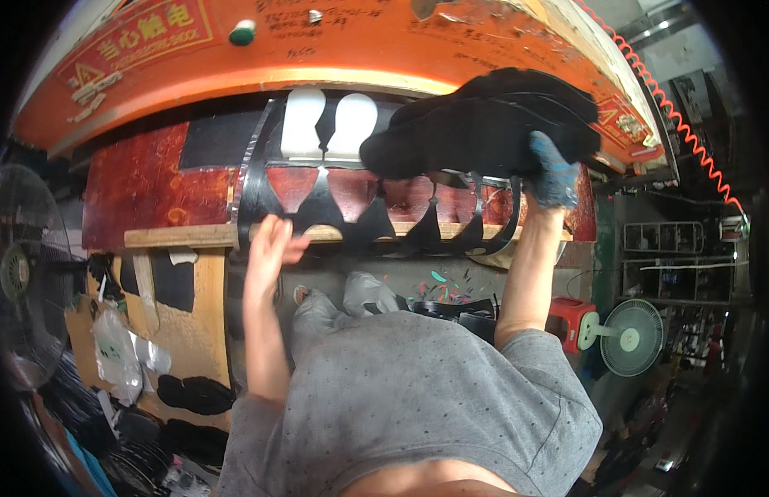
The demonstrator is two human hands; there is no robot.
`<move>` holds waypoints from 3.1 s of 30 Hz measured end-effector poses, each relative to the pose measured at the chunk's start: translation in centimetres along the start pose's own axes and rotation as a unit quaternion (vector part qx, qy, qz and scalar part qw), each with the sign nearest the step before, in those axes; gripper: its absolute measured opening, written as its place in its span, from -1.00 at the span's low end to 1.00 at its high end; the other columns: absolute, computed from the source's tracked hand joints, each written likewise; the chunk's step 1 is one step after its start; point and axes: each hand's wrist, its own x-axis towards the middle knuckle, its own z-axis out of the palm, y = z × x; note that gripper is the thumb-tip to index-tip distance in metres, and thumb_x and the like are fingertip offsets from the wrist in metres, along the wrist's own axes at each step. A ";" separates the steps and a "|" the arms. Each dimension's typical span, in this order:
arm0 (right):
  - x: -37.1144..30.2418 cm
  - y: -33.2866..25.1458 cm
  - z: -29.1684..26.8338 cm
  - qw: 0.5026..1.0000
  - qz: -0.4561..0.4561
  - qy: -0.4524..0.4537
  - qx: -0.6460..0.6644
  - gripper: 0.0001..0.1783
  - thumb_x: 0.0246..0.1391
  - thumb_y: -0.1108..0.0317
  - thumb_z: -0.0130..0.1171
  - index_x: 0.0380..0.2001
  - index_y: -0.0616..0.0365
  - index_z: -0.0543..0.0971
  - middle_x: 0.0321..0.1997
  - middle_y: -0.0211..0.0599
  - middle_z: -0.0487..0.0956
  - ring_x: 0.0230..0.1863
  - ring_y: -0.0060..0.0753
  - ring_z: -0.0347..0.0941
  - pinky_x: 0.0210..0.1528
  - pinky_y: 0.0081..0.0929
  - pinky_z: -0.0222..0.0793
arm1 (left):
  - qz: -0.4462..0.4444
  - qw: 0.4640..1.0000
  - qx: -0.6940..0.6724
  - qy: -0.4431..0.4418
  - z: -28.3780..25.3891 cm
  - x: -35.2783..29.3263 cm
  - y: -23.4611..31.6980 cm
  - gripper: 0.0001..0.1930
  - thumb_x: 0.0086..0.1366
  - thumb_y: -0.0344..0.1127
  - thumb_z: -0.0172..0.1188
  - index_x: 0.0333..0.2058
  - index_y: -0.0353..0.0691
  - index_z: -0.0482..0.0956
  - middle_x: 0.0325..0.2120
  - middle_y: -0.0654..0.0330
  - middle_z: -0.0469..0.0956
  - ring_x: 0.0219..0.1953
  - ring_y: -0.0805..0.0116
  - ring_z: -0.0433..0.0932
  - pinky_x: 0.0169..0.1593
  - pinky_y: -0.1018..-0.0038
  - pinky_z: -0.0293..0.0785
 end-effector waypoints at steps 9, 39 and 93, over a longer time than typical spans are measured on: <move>0.0 2.5 4.5 0.982 0.133 -0.066 0.116 -0.59 -0.18 0.63 0.23 -0.14 0.27 0.54 -0.26 -0.17 0.62 -0.28 -0.26 0.60 -0.21 -0.38 0.59 | 0.534 0.782 0.319 0.035 8.7 1.7 9.0 0.16 -0.30 -0.04 0.56 0.30 -0.19 0.10 0.21 -0.05 0.24 0.28 0.02 0.19 0.30 0.24 0.17; -4.1 7.7 14.5 0.847 0.026 -0.321 -0.423 -0.26 -0.13 0.02 0.36 0.11 0.10 0.39 -0.04 -0.06 0.56 0.01 -0.07 0.49 0.02 -0.25 0.38 | 0.300 0.873 -0.385 0.003 10.5 10.1 6.4 -0.32 0.27 0.06 0.18 0.18 -0.32 0.27 0.11 0.17 0.36 0.16 0.37 0.30 0.24 0.42 0.19; -1.8 5.2 0.1 0.863 0.036 -0.322 -0.386 -0.53 0.07 -0.07 0.17 -0.48 0.18 0.60 -0.65 -0.22 0.56 -0.58 -0.32 0.52 -0.46 -0.44 0.41 | 0.449 0.893 0.023 -0.015 21.2 8.3 6.0 -0.49 0.10 -0.01 0.39 -0.20 -0.34 0.49 -0.44 0.24 0.59 -0.36 0.54 0.49 -0.24 0.53 0.46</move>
